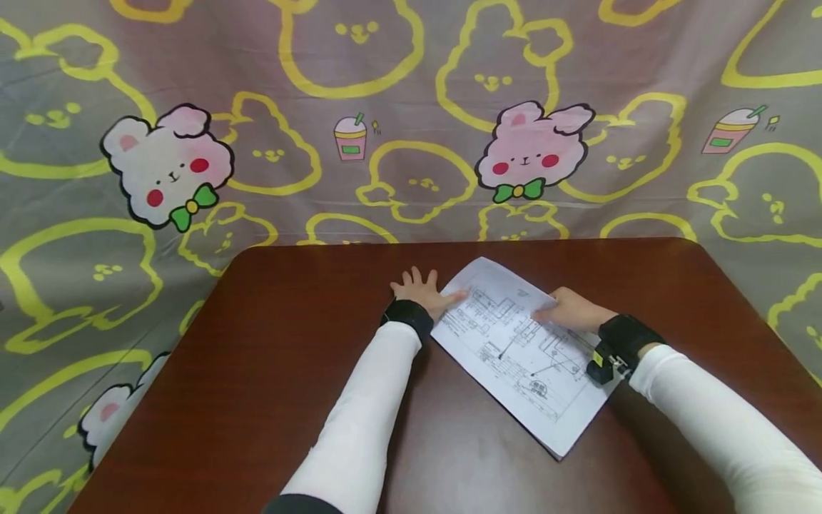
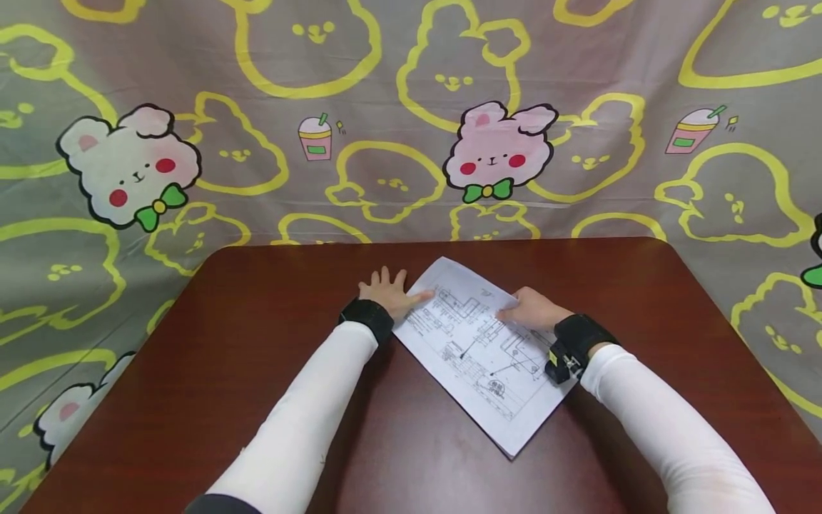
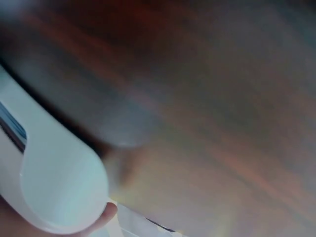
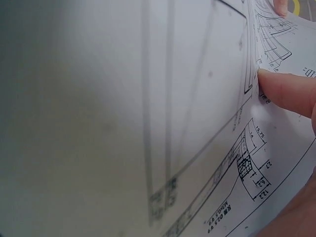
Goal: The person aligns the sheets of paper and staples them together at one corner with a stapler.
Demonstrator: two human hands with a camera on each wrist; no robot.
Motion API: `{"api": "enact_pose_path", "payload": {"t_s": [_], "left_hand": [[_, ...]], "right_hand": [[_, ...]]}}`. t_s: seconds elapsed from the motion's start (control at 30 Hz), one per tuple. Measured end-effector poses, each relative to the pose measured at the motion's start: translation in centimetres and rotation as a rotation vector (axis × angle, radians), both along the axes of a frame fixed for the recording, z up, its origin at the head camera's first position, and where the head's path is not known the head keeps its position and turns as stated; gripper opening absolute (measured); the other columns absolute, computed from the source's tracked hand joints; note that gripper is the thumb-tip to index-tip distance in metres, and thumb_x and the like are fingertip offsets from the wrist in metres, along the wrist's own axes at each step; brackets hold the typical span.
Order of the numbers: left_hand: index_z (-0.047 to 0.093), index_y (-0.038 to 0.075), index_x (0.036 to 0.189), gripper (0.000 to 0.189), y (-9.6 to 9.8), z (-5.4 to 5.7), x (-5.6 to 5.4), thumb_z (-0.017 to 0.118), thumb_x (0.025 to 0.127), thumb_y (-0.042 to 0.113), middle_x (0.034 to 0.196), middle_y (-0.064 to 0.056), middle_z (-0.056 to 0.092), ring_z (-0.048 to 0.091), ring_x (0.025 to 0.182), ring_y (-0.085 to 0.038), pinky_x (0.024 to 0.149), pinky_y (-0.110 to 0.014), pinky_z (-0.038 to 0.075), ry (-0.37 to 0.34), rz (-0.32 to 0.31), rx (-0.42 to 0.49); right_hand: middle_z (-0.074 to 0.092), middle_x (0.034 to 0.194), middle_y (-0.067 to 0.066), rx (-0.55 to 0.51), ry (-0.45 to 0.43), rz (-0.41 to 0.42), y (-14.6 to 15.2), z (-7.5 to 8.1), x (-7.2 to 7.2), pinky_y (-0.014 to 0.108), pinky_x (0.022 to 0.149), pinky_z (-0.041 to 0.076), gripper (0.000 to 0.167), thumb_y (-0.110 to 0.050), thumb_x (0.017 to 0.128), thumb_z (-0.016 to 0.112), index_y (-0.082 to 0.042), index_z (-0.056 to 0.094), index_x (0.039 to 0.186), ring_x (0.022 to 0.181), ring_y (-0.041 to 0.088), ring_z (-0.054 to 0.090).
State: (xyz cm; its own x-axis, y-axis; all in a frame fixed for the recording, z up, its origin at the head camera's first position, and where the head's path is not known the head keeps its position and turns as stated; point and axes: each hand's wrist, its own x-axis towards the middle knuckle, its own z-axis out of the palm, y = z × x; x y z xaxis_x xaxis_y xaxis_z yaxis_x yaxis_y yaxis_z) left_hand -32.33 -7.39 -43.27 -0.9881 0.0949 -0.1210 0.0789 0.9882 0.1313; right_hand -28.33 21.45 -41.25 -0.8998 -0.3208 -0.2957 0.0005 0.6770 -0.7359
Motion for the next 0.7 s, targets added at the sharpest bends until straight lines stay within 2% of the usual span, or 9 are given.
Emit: {"api": "enact_pose_path", "payload": {"t_s": [0.17, 0.3, 0.43, 0.57, 0.7], "left_hand": [[0.027, 0.017, 0.154, 0.101, 0.0, 0.2, -0.3, 0.03, 0.079, 0.085, 0.156, -0.021, 0.022, 0.021, 0.141, -0.041, 0.106, -0.062, 0.023, 0.006, -0.006, 0.021], [0.035, 0.016, 0.151, 0.098, 0.0, 0.9, -0.6, 0.033, 0.081, 0.084, 0.153, -0.02, 0.031, 0.029, 0.137, -0.04, 0.104, -0.061, 0.028, 0.021, 0.007, 0.044], [0.04, 0.014, 0.148, 0.097, 0.1, 1.4, -0.7, 0.034, 0.081, 0.084, 0.148, -0.02, 0.038, 0.036, 0.132, -0.04, 0.101, -0.058, 0.034, 0.012, 0.005, 0.028], [0.043, 0.012, 0.146, 0.097, -0.2, 1.5, -0.8, 0.031, 0.082, 0.084, 0.141, -0.018, 0.047, 0.045, 0.125, -0.037, 0.097, -0.051, 0.04, 0.005, -0.031, -0.003], [0.049, 0.01, 0.142, 0.094, -0.6, 2.3, -0.3, 0.031, 0.084, 0.082, 0.132, -0.013, 0.057, 0.057, 0.111, -0.03, 0.089, -0.043, 0.046, -0.005, -0.085, -0.001]], "right_hand": [[0.07, 0.089, 0.011, 0.009, -0.01, -0.011, 0.0, 0.3, 0.0, 0.037, 0.065, 0.055, 0.037, -0.022, 0.094, 0.064, 0.003, 0.061, 0.121, 0.07, 0.025, 0.068], [0.07, 0.091, 0.011, 0.009, -0.003, -0.014, 0.0, 0.5, 0.0, 0.037, 0.065, 0.055, 0.039, -0.024, 0.094, 0.064, 0.003, 0.061, 0.122, 0.07, 0.026, 0.068], [0.07, 0.091, 0.012, -0.008, -0.024, -0.019, 0.1, 0.4, 0.0, 0.038, 0.066, 0.056, 0.04, -0.023, 0.094, 0.063, 0.003, 0.06, 0.123, 0.071, 0.027, 0.069], [0.07, 0.09, 0.011, -0.006, -0.023, -0.023, 0.1, 0.3, 0.1, 0.039, 0.066, 0.056, 0.039, -0.022, 0.094, 0.063, 0.003, 0.06, 0.124, 0.07, 0.027, 0.069], [0.071, 0.09, 0.012, -0.01, -0.018, -0.019, -0.2, 0.4, 0.4, 0.039, 0.066, 0.056, 0.038, -0.021, 0.094, 0.063, 0.003, 0.06, 0.123, 0.07, 0.027, 0.069]]}}
